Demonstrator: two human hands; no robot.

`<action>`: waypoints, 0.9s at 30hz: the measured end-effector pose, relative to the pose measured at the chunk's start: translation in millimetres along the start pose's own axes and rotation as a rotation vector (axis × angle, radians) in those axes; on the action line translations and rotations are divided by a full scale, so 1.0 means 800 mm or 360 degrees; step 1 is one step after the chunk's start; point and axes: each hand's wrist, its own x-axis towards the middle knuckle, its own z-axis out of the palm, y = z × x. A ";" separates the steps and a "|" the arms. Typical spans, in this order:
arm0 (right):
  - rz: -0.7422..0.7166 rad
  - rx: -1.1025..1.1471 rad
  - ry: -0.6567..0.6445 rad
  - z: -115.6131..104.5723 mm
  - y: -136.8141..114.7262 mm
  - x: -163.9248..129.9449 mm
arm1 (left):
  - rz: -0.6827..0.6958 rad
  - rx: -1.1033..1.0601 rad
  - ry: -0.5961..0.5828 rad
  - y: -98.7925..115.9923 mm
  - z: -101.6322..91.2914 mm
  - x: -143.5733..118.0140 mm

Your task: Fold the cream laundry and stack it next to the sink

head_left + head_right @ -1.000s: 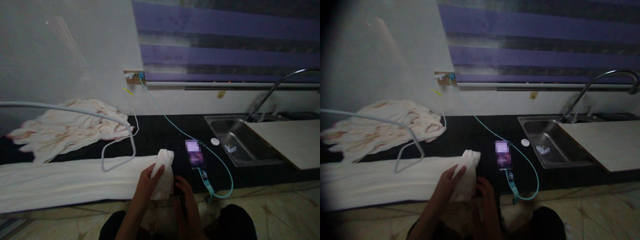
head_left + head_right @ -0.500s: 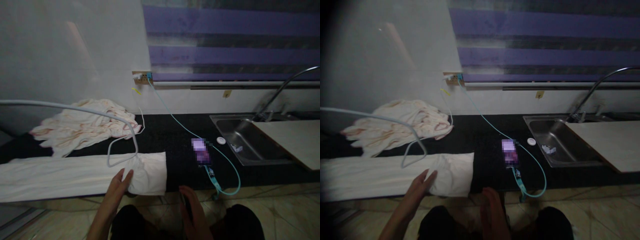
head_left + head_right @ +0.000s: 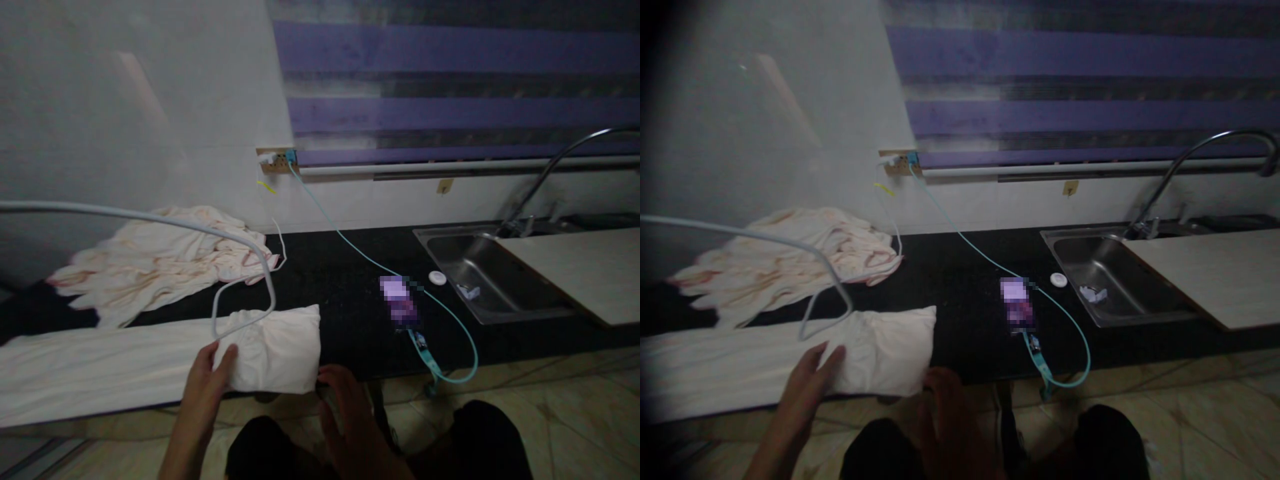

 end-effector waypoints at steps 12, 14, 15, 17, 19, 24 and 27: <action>-0.0138 -0.0600 -0.0305 0.104 -0.009 0.143 | 0.1277 0.1351 -0.0110 -0.054 0.078 0.018; -0.0120 -0.0648 -0.0330 0.114 0.001 0.147 | 0.1301 0.1437 -0.0115 -0.062 0.080 0.019; -0.0134 -0.0655 -0.0332 0.115 0.006 0.146 | 0.1307 0.1462 -0.0126 -0.063 0.080 0.018; -0.0171 -0.0656 -0.0325 0.114 0.012 0.142 | 0.1294 0.1501 -0.0148 -0.062 0.078 0.017; -0.0186 -0.0654 -0.0315 0.111 0.014 0.139 | 0.1255 0.1522 -0.0173 -0.060 0.077 0.016; -0.0179 -0.0651 -0.0303 0.095 0.019 0.140 | 0.1166 0.1498 -0.0183 -0.055 0.091 0.011; -0.0194 -0.0666 -0.0281 0.078 0.033 0.143 | 0.1135 0.1472 -0.0140 -0.041 0.114 0.001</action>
